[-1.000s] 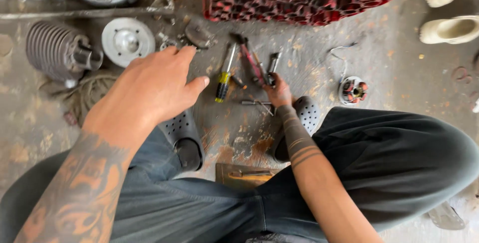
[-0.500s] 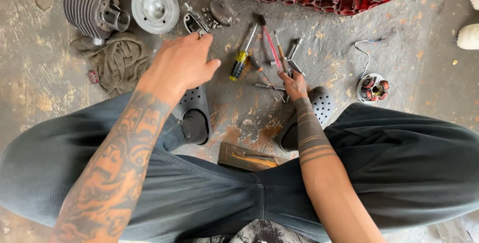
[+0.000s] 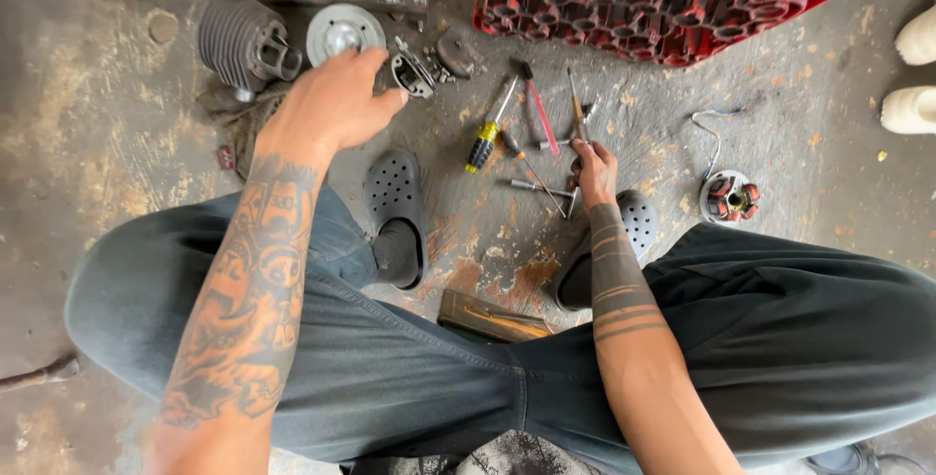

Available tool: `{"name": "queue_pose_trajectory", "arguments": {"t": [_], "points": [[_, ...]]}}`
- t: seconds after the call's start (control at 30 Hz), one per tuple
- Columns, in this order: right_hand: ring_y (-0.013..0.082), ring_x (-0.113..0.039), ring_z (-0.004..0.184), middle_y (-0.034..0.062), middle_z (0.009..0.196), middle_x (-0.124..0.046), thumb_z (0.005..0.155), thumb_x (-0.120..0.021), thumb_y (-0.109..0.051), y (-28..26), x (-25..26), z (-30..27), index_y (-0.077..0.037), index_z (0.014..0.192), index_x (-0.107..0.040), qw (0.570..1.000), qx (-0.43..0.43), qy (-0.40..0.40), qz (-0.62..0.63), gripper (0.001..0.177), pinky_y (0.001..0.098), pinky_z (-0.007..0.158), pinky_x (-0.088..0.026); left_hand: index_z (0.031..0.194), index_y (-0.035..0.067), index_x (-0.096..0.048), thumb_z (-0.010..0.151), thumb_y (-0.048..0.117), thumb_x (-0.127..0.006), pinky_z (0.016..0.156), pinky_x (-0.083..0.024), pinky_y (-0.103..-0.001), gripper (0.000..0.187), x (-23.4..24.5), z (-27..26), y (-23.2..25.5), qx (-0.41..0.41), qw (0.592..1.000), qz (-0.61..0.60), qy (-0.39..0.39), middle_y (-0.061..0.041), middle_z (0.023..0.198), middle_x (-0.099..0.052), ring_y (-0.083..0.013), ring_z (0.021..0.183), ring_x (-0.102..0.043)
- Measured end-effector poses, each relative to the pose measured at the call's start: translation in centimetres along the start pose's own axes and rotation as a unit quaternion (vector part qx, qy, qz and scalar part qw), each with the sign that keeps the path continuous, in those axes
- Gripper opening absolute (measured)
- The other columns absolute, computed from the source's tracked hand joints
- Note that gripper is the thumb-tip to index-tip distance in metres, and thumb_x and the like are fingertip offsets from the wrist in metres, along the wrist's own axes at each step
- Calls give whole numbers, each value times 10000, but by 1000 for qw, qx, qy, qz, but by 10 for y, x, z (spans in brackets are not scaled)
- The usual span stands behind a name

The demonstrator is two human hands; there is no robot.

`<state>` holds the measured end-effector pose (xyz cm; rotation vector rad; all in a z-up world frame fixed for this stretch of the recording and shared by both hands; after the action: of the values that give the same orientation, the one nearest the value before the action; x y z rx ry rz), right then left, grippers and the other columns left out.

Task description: The person sits on the floor and works on a small engine component, using pliers to adjust internal parts. They then pick up a screwdriver and use it to tighten or adjust a part on the main engine block resting on a red crate.

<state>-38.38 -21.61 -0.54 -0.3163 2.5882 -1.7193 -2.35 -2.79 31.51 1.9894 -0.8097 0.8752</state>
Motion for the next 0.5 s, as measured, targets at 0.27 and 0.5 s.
{"name": "queue_pose_trajectory", "arguments": {"t": [0.27, 0.5], "points": [[185, -515, 434, 114, 581, -493, 1004, -629, -345, -54, -39, -27, -42, 1031, -633, 996, 56, -52, 45, 305, 302, 391, -447, 1529, 18, -459, 1011, 384, -529, 1079, -405, -555, 638, 66, -73, -5, 43, 987, -124, 96, -267, 1418, -556, -418, 1331, -511], [304, -681, 602, 204, 741, -635, 933, -647, -140, -75, -78, -38, -43, 997, -516, 981, 73, -157, 85, 175, 386, 578, -560, 1428, -7, -548, 942, 380, -580, 1093, -420, -573, 622, 56, -90, -3, 13, 983, -126, 131, -290, 1341, -616, -476, 1277, -550]]}}
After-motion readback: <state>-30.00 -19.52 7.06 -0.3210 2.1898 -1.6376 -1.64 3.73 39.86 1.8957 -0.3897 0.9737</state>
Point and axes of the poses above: each hand's wrist, its own z-axis towards the middle knuckle, its own x-axis out of the back of the hand, y = z × x, the point moved 4 cm from there along z, towards the middle knuckle
